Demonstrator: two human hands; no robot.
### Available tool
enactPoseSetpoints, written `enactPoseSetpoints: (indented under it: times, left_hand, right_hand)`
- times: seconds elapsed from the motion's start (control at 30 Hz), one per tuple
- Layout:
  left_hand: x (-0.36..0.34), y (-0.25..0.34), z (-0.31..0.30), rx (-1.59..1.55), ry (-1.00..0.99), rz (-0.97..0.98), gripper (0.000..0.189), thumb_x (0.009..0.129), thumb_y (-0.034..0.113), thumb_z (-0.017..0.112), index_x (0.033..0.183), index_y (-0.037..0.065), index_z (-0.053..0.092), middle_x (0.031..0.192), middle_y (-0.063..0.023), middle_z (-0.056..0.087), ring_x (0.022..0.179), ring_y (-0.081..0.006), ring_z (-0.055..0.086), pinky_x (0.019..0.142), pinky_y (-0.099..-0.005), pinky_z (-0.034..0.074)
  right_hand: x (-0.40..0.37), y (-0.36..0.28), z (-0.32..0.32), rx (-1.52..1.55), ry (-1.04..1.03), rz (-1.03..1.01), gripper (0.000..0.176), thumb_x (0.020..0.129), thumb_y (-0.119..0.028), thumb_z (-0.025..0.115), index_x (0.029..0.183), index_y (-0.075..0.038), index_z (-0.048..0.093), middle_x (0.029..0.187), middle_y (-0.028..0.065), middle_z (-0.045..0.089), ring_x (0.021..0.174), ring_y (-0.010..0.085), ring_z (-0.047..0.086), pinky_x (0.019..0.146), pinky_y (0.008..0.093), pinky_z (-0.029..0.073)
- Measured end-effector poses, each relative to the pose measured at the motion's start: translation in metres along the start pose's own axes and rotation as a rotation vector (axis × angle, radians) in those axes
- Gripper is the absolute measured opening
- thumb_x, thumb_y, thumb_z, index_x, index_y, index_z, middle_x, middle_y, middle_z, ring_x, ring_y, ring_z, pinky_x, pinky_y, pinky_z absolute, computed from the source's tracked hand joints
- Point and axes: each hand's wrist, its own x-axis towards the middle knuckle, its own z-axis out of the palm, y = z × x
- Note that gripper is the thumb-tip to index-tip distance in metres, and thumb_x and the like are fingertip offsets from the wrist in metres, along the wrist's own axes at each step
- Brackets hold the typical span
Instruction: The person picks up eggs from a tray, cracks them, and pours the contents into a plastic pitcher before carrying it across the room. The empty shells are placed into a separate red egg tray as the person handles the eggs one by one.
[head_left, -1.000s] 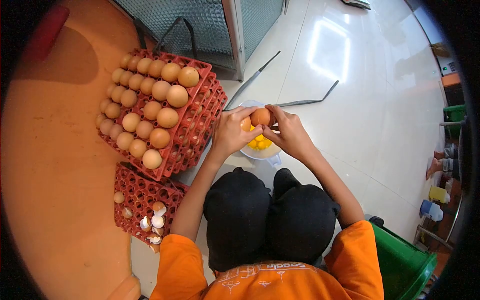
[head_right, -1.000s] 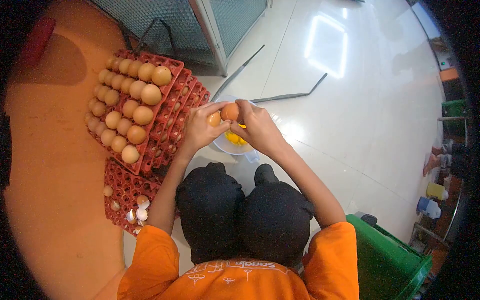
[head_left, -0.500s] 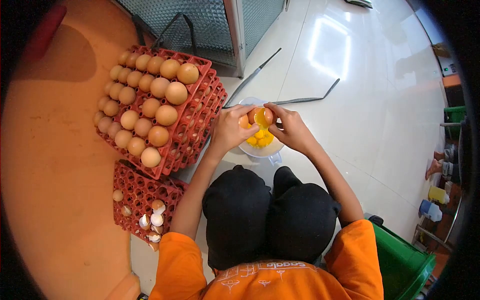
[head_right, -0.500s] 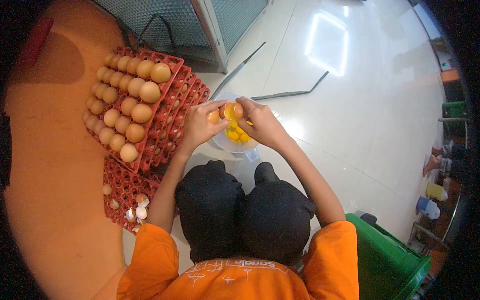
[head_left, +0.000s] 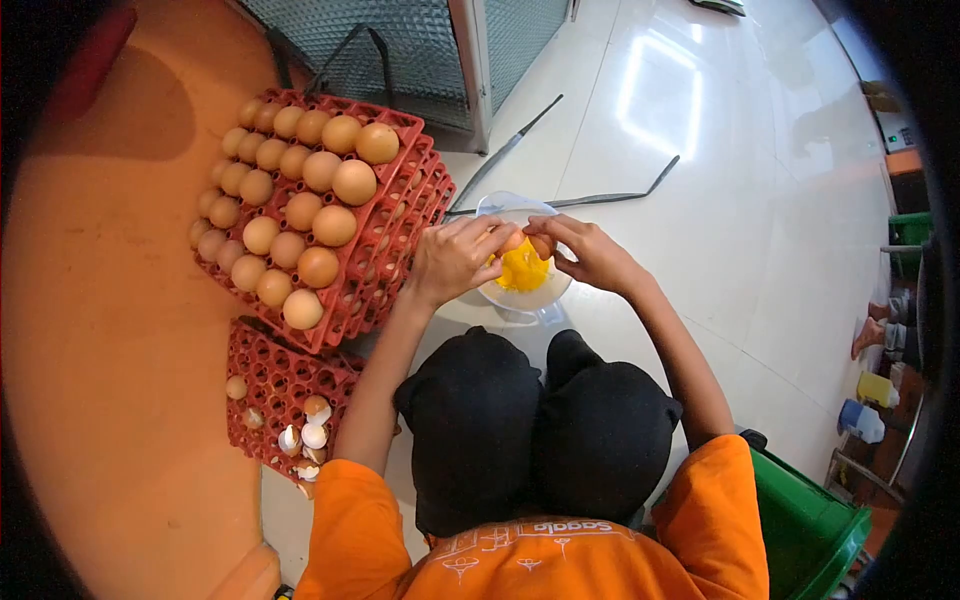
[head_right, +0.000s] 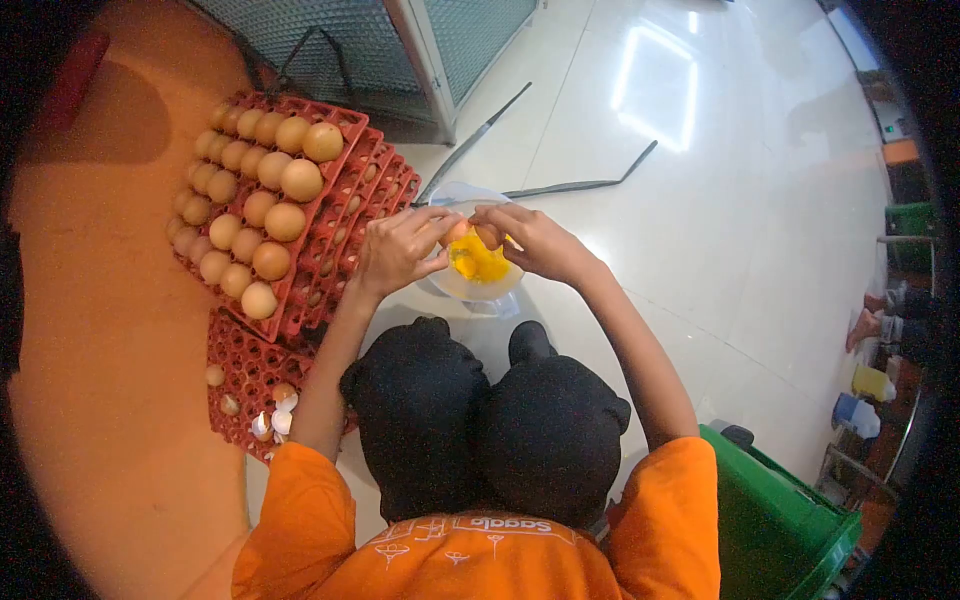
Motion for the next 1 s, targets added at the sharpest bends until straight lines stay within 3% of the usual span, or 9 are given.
enactPoseSetpoints:
  times: [0.3, 0.43, 0.53, 0.83, 0.87, 0.9, 0.93, 1.0]
  left_hand:
    - [-0.005, 0.005, -0.006, 0.254, 0.127, 0.219, 0.035, 0.068, 0.017, 0.066, 0.102, 0.014, 0.061, 0.090, 0.0029, 0.059, 0.061, -0.0133, 0.054, 0.051, -0.0259, 0.046]
    - [-0.007, 0.008, -0.012, 0.293, 0.221, 0.255, 0.033, 0.068, 0.018, 0.067, 0.100, 0.014, 0.061, 0.090, 0.0034, 0.058, 0.059, -0.0131, 0.053, 0.048, -0.0251, 0.045]
    - [-0.015, 0.002, -0.007, 0.370, 0.110, 0.236, 0.046, 0.063, 0.017, 0.068, 0.109, 0.017, 0.061, 0.100, 0.0021, 0.061, 0.064, -0.0140, 0.056, 0.052, -0.0267, 0.047]
    - [-0.034, 0.006, -0.004, 0.356, 0.128, 0.108, 0.043, 0.066, 0.022, 0.069, 0.108, 0.018, 0.061, 0.103, 0.0013, 0.062, 0.070, -0.0141, 0.058, 0.055, -0.0265, 0.048]
    - [-0.036, 0.010, -0.004, 0.377, 0.081, 0.078, 0.043, 0.066, 0.024, 0.070, 0.108, 0.017, 0.061, 0.099, 0.0004, 0.063, 0.077, -0.0141, 0.061, 0.062, -0.0288, 0.050]
    - [-0.033, 0.012, -0.005, 0.229, 0.158, 0.013, 0.042, 0.066, 0.022, 0.070, 0.106, 0.016, 0.062, 0.099, -0.0002, 0.063, 0.076, -0.0158, 0.061, 0.062, -0.0296, 0.050]
    - [-0.030, 0.014, -0.005, 0.082, 0.237, -0.055, 0.041, 0.065, 0.021, 0.070, 0.104, 0.014, 0.062, 0.099, -0.0009, 0.063, 0.075, -0.0174, 0.061, 0.063, -0.0304, 0.051]
    - [-0.029, 0.016, -0.008, -0.252, 0.316, -0.184, 0.043, 0.066, 0.021, 0.071, 0.106, 0.011, 0.061, 0.099, -0.0043, 0.063, 0.080, -0.0205, 0.062, 0.068, -0.0323, 0.051]
  right_hand:
    - [-0.009, -0.004, 0.007, -0.147, 0.018, -0.125, 0.030, 0.074, 0.001, 0.054, 0.103, -0.005, 0.052, 0.116, 0.0113, 0.054, 0.100, 0.0283, 0.057, 0.083, 0.0336, 0.051]
    - [-0.009, -0.012, 0.005, -0.348, 0.148, -0.273, 0.027, 0.076, -0.001, 0.053, 0.102, -0.005, 0.052, 0.113, 0.0102, 0.055, 0.101, 0.0277, 0.057, 0.081, 0.0338, 0.051]
    - [-0.011, -0.005, 0.010, -0.399, 0.146, -0.295, 0.027, 0.075, -0.001, 0.054, 0.102, -0.005, 0.052, 0.111, 0.0105, 0.056, 0.101, 0.0277, 0.056, 0.082, 0.0339, 0.051]
    - [-0.019, -0.016, 0.017, -0.258, 0.172, -0.101, 0.037, 0.071, 0.000, 0.059, 0.107, -0.003, 0.050, 0.112, 0.0125, 0.056, 0.102, 0.0290, 0.056, 0.091, 0.0374, 0.045]
    - [-0.019, -0.012, 0.018, -0.222, 0.175, -0.085, 0.038, 0.070, 0.000, 0.060, 0.108, -0.002, 0.050, 0.113, 0.0128, 0.055, 0.103, 0.0294, 0.055, 0.091, 0.0376, 0.044]
    - [-0.017, -0.009, 0.018, -0.185, 0.175, -0.072, 0.040, 0.070, 0.000, 0.060, 0.108, -0.002, 0.050, 0.113, 0.0132, 0.055, 0.103, 0.0297, 0.055, 0.092, 0.0378, 0.043]
    - [-0.018, -0.011, 0.016, 0.024, 0.212, 0.101, 0.043, 0.070, -0.002, 0.063, 0.111, -0.003, 0.050, 0.116, 0.0144, 0.054, 0.107, 0.0286, 0.054, 0.094, 0.0369, 0.042]
    - [-0.016, 0.002, 0.018, 0.147, 0.392, 0.103, 0.054, 0.070, -0.003, 0.069, 0.119, -0.003, 0.046, 0.114, 0.0121, 0.057, 0.106, 0.0216, 0.056, 0.092, 0.0324, 0.042]
